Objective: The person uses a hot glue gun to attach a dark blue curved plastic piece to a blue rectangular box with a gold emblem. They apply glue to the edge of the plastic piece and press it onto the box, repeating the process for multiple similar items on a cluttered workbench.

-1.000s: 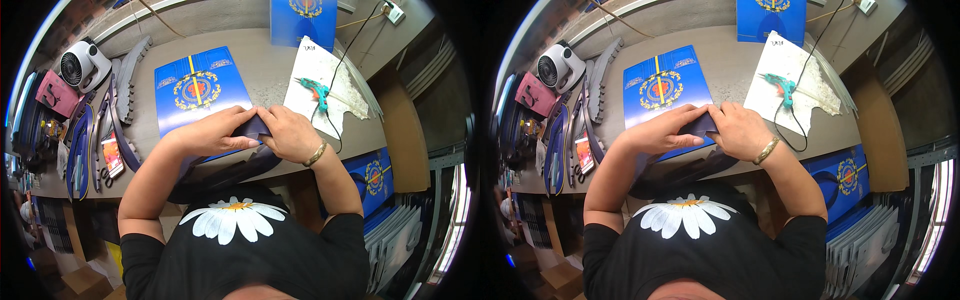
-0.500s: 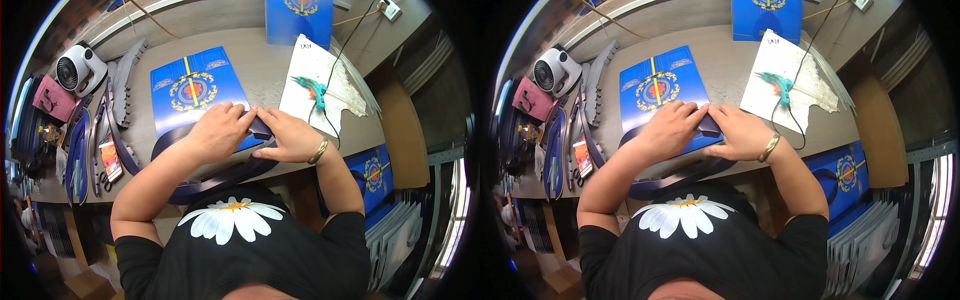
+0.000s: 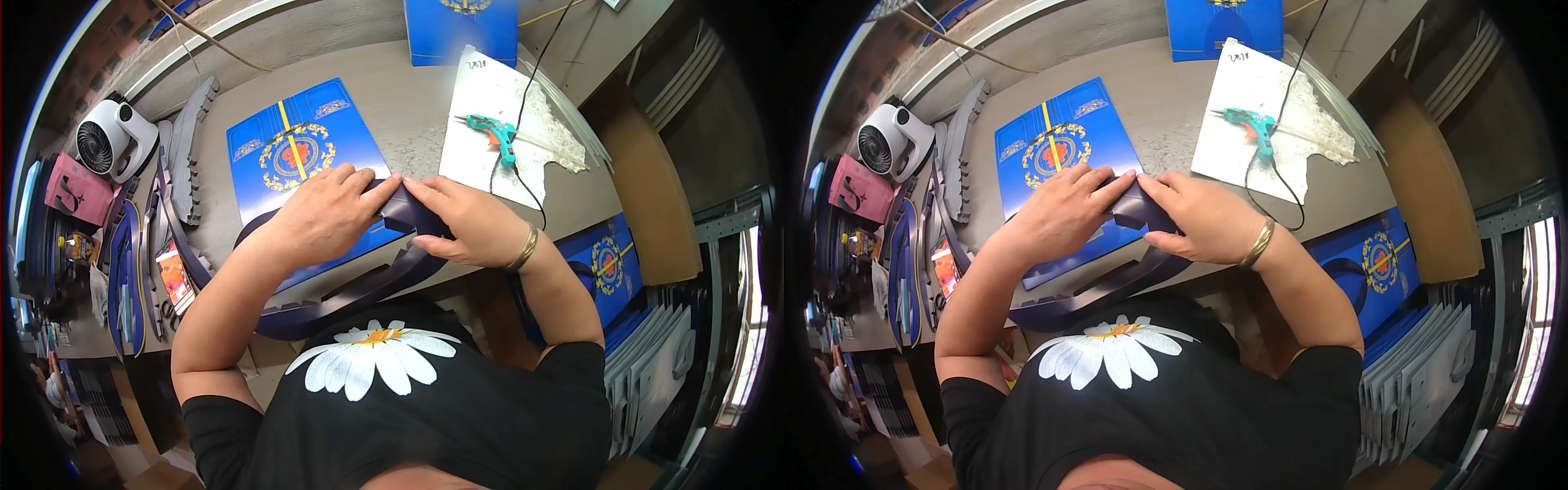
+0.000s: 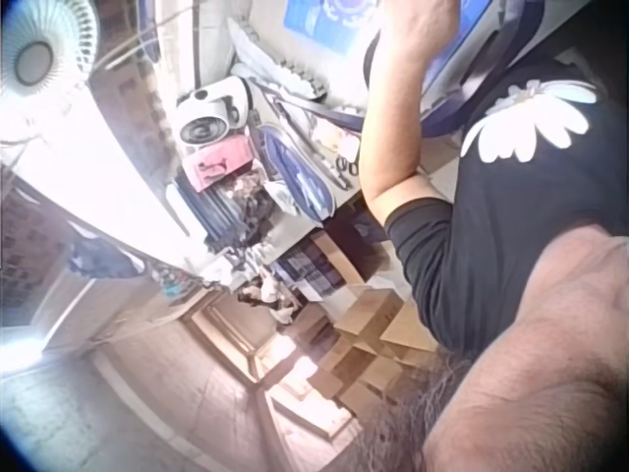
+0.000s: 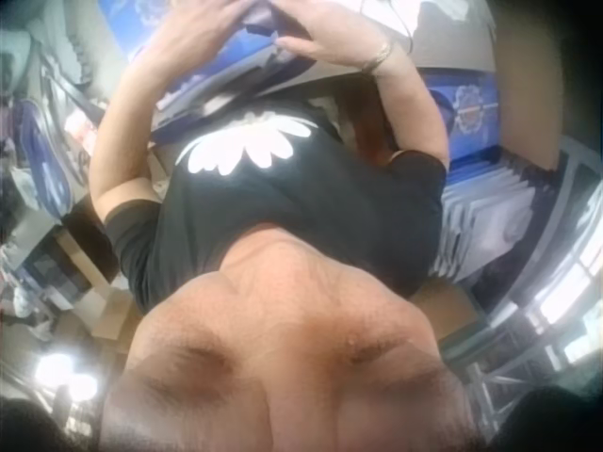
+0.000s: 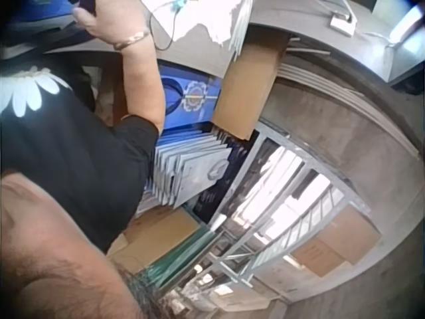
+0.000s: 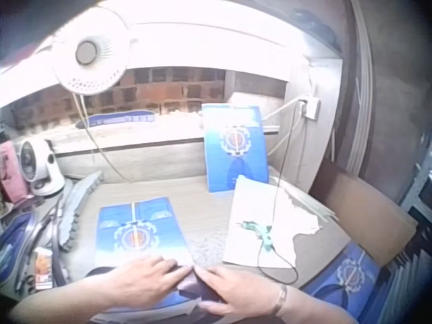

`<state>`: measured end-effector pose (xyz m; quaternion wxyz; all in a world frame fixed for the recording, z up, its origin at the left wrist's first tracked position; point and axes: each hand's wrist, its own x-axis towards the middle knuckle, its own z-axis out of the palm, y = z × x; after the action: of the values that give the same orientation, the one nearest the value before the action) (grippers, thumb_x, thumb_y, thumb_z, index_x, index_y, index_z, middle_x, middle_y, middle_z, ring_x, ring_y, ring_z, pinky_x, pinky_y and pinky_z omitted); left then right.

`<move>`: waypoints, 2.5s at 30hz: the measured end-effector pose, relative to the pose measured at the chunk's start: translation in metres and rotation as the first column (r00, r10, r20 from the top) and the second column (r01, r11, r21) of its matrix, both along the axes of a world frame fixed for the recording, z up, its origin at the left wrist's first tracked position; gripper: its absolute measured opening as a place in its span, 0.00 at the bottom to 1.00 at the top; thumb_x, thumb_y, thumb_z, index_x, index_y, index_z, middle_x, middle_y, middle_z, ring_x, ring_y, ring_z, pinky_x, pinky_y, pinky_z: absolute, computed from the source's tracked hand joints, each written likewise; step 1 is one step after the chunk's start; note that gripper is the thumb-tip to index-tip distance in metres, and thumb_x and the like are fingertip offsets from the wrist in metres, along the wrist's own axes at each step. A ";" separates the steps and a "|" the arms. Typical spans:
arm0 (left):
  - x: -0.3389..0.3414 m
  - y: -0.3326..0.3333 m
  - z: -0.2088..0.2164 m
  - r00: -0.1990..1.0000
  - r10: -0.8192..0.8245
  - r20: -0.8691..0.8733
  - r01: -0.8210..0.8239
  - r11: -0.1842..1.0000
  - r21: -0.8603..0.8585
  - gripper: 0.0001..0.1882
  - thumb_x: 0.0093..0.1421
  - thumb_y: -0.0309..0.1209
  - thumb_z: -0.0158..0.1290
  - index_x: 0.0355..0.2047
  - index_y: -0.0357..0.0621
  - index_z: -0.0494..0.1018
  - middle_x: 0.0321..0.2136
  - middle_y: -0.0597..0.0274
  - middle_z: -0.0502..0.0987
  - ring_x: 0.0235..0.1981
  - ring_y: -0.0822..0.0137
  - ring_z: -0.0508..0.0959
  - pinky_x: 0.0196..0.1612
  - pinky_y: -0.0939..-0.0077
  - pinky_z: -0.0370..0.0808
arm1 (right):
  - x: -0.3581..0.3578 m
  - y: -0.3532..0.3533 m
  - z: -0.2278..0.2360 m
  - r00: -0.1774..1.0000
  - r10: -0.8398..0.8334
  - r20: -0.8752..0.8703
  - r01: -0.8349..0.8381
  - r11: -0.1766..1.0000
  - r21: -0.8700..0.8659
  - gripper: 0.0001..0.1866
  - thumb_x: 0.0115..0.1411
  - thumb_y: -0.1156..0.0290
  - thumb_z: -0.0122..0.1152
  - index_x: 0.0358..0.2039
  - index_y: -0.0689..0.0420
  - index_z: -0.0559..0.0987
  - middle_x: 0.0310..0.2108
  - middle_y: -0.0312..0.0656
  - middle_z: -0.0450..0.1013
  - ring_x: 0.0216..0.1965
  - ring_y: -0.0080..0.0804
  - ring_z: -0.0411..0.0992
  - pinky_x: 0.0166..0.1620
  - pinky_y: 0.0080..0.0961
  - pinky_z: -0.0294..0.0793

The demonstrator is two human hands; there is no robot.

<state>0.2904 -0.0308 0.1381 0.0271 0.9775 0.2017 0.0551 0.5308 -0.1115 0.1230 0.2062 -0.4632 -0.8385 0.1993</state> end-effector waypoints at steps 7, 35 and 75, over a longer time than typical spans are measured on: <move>0.000 0.008 -0.008 1.000 -0.007 -0.008 0.007 0.999 -0.054 0.37 0.59 0.35 0.60 0.66 0.41 0.60 0.50 0.49 0.73 0.48 0.49 0.74 0.51 0.60 0.72 | -0.010 0.000 -0.007 0.962 -0.130 0.241 0.055 0.954 0.295 0.33 0.54 0.68 0.68 0.60 0.62 0.70 0.49 0.52 0.71 0.46 0.46 0.74 0.48 0.35 0.77; 0.016 0.001 -0.017 0.997 0.079 0.004 -0.080 0.995 0.060 0.40 0.55 0.46 0.63 0.64 0.42 0.64 0.39 0.56 0.73 0.41 0.55 0.75 0.44 0.62 0.74 | 0.006 -0.011 -0.018 0.923 -0.155 0.351 0.073 0.969 0.235 0.36 0.61 0.68 0.61 0.66 0.64 0.60 0.36 0.50 0.69 0.29 0.45 0.76 0.33 0.37 0.78; -0.044 -0.020 -0.027 0.976 0.208 0.064 -0.181 0.940 -0.289 0.46 0.47 0.28 0.62 0.68 0.38 0.58 0.37 0.48 0.73 0.37 0.47 0.76 0.44 0.60 0.74 | -0.050 0.023 -0.023 0.904 -0.202 0.378 -0.012 0.870 0.493 0.06 0.50 0.75 0.58 0.30 0.54 0.75 0.27 0.37 0.71 0.33 0.35 0.73 0.37 0.32 0.69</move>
<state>0.2468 -0.0506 0.1114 0.1695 0.9354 0.3015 0.0741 0.4810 -0.0889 0.1000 0.1413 -0.4701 -0.8613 -0.1310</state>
